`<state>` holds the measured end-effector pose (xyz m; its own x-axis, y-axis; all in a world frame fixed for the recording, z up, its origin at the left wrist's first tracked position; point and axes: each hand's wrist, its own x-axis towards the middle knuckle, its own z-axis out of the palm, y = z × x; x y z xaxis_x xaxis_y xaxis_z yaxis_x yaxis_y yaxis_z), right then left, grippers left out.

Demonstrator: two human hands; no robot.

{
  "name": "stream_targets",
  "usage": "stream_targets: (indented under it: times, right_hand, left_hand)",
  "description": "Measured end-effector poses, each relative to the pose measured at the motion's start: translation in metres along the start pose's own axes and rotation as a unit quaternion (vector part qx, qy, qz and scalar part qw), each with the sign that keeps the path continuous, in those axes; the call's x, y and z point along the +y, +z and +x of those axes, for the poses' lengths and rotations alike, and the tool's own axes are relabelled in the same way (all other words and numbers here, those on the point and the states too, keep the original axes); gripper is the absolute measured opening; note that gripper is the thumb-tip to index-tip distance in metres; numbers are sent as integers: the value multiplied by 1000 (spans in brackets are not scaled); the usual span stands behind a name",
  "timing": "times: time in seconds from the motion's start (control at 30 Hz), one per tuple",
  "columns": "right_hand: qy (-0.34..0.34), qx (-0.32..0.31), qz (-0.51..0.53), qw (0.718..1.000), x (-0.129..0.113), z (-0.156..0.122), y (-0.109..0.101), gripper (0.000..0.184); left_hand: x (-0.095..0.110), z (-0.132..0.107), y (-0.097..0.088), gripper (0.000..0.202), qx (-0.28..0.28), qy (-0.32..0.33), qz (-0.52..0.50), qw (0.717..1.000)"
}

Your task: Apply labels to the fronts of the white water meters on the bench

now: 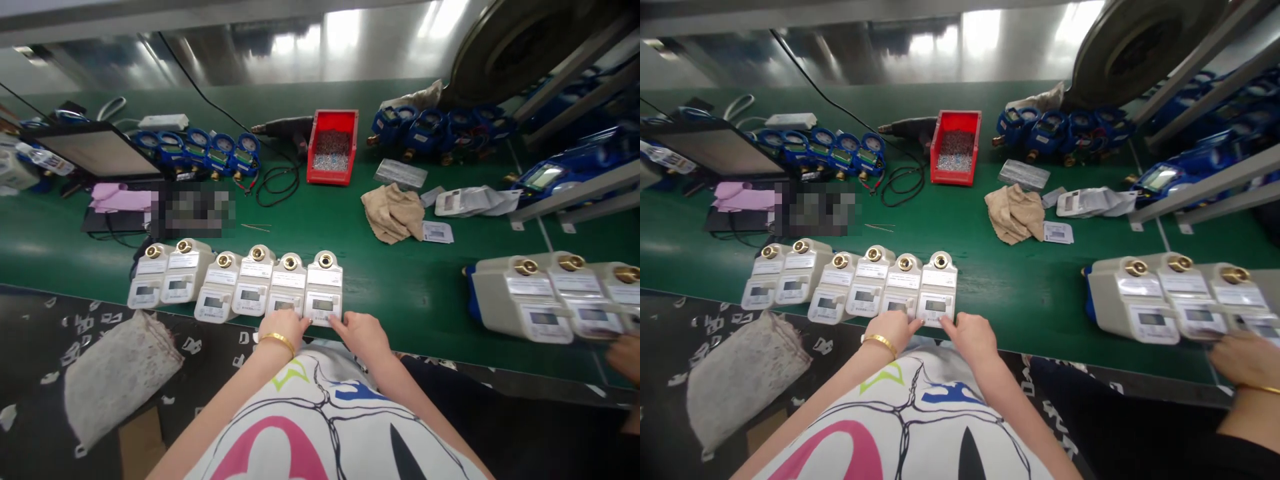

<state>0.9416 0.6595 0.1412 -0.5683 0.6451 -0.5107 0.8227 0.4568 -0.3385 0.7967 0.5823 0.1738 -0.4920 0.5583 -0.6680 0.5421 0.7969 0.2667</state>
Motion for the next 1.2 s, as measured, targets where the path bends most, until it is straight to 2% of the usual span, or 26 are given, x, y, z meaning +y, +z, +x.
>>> stream_targets:
  times: [0.1,0.17,0.27,0.33,0.37,0.43,0.5,0.57,0.63,0.67,0.7,0.77,0.83,0.9,0.97,1.0,1.07,1.2]
  right_hand:
    - [10,2,42,999,-6,-3,3,50]
    - [15,-9,69,997,-5,-4,3,43]
    - [13,19,105,994,0,-11,-6,29]
    - [-37,47,201,978,0,-20,-15,25]
    - [-83,43,275,957,-2,-25,-20,24]
    - [-166,-1,414,895,-9,-31,-28,24]
    - [-192,-39,487,851,-14,-32,-36,24]
    - [-172,-60,499,847,-8,-30,-44,23]
    - [-148,-77,486,858,8,-20,-55,24]
    - [-134,-62,480,865,19,-12,-61,26]
    - [-110,-26,487,866,30,-2,-67,31]
    - [-37,90,523,847,49,22,-76,45]
    - [50,153,504,848,63,42,-79,61]
    - [100,147,458,871,70,50,-73,67]
    - [100,101,449,882,73,48,-57,60]
    - [92,75,463,878,75,45,-46,54]
    - [88,43,489,867,80,39,-22,45]
    - [106,43,503,857,102,40,25,36]
  left_hand:
    - [-10,-9,1,19,-20,36,34,999]
    - [-19,-14,-1,14,-43,72,23,996]
    - [-26,-22,-12,27,-104,102,-152,978]
    - [-19,-28,-21,36,-127,108,-299,940]
    - [-12,-30,-25,40,-123,116,-359,918]
    - [7,-35,-28,44,-95,136,-443,881]
    - [26,-39,-25,47,-70,162,-497,849]
    - [37,-41,-18,50,-43,187,-538,821]
    - [39,-42,-11,51,2,207,-568,797]
    - [36,-42,-9,49,26,211,-579,787]
    - [32,-42,-7,46,40,211,-592,776]
    - [20,-41,-5,40,59,204,-610,763]
    - [5,-40,-3,32,96,195,-599,771]
    - [-14,-38,0,24,154,182,-547,803]
    - [-39,-36,2,20,216,155,-490,830]
    - [-53,-35,3,20,243,136,-471,837]
    - [-82,-34,2,21,289,96,-461,834]
    - [-137,-40,-8,26,351,24,-470,809]
